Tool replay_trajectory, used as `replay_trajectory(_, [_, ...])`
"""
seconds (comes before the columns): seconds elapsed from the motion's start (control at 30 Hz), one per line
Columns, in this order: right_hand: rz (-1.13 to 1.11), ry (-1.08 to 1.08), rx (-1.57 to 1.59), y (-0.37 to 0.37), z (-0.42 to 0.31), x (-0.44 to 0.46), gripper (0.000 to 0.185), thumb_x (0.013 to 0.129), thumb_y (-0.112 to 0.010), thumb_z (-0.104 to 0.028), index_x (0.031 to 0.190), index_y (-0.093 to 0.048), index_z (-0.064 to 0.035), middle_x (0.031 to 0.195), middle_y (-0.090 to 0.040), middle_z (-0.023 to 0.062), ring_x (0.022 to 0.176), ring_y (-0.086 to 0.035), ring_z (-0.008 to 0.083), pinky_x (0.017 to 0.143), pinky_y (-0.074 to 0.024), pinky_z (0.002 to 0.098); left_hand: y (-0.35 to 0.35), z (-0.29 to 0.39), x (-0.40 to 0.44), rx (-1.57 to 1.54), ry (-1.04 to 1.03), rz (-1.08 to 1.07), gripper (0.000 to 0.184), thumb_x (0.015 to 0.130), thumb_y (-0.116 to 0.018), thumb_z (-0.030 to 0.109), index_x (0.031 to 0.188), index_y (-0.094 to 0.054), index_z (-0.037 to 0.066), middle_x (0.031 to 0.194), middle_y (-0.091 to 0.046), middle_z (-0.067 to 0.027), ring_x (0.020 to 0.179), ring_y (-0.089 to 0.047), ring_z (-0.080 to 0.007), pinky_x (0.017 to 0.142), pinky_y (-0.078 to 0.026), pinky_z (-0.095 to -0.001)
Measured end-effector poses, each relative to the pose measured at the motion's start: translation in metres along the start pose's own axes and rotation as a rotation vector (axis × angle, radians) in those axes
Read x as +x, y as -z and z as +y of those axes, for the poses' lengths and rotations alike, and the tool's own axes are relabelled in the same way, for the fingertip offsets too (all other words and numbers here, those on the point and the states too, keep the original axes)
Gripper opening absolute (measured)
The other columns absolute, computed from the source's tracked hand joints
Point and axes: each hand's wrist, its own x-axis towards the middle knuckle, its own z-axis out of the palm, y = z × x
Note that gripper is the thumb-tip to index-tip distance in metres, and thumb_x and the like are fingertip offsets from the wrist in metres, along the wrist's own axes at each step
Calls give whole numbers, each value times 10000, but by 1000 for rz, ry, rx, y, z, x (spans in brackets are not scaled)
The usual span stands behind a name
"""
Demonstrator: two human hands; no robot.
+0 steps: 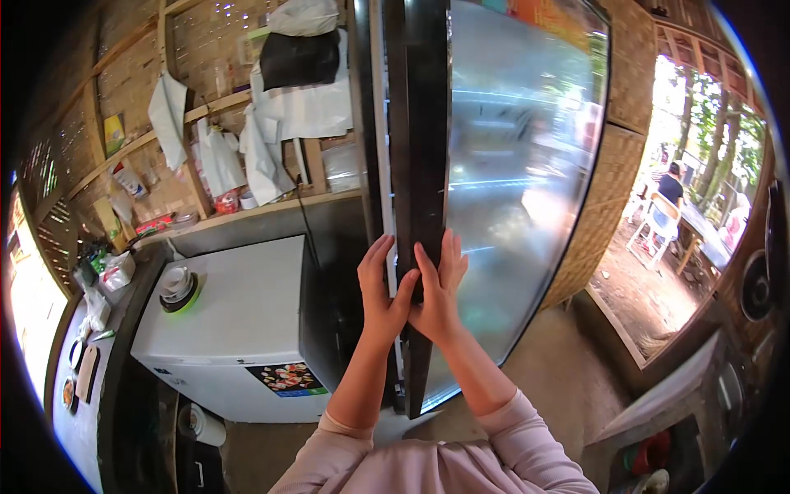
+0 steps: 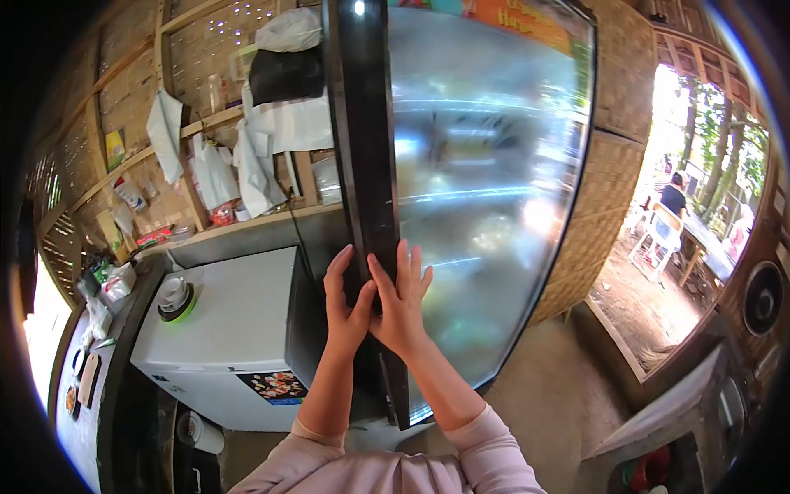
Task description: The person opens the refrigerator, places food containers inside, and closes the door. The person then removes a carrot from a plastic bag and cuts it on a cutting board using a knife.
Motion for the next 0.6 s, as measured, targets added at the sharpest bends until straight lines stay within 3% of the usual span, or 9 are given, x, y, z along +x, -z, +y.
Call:
replay_trajectory(0.07, [-3,-9,7,-21,6,8,705,750,-695,-143,1405,-444,-215,1546,-148,224,1382,-171,511,991,-140,740,3,-19,13,96,-70,30,523,800,-712,150,1279,-529,48,1263,-536,-157,1160,-489,-323,985,-368,-396])
replay_trajectory(0.1, [-8,-22,-33,-31,9,13,684,769,-681,-142,1406,-444,-218,1549,-148,214,1385,-170,506,989,-143,740,3,-26,18,141,-61,53,472,799,-715,171,1243,-572,96,1158,-567,-133,1075,-519,-304,926,-400,-390])
replay_trajectory(0.17, [11,-28,-78,-51,15,19,601,839,-618,-135,1405,-449,-246,1558,-148,189,1399,-164,480,988,-142,741,3,-44,26,173,-41,55,459,801,-713,177,1235,-580,108,1123,-568,-123,1044,-525,-297,899,-413,-393])
replay_trajectory(0.4, [-42,-85,-168,-94,33,38,537,899,-556,-159,1399,-449,-322,1572,-115,159,1424,-123,437,1011,-116,728,-1,-99,49,195,30,35,423,807,-695,160,1217,-599,124,1032,-593,-74,966,-569,-255,831,-458,-384])
replay_trajectory(0.5, [-38,-88,-167,-104,38,41,531,904,-557,-165,1394,-451,-341,1575,-108,150,1427,-121,432,1022,-95,727,-6,-109,55,-36,77,31,381,840,-662,76,1215,-594,86,924,-602,-86,848,-601,-212,773,-482,-302])
replay_trajectory(0.6, [-35,-82,-172,-110,42,44,540,892,-571,-161,1387,-459,-345,1574,-112,153,1428,-120,432,1023,-92,728,-10,-122,57,-159,118,29,372,861,-664,100,1222,-583,67,896,-589,-60,830,-576,-169,773,-471,-283])
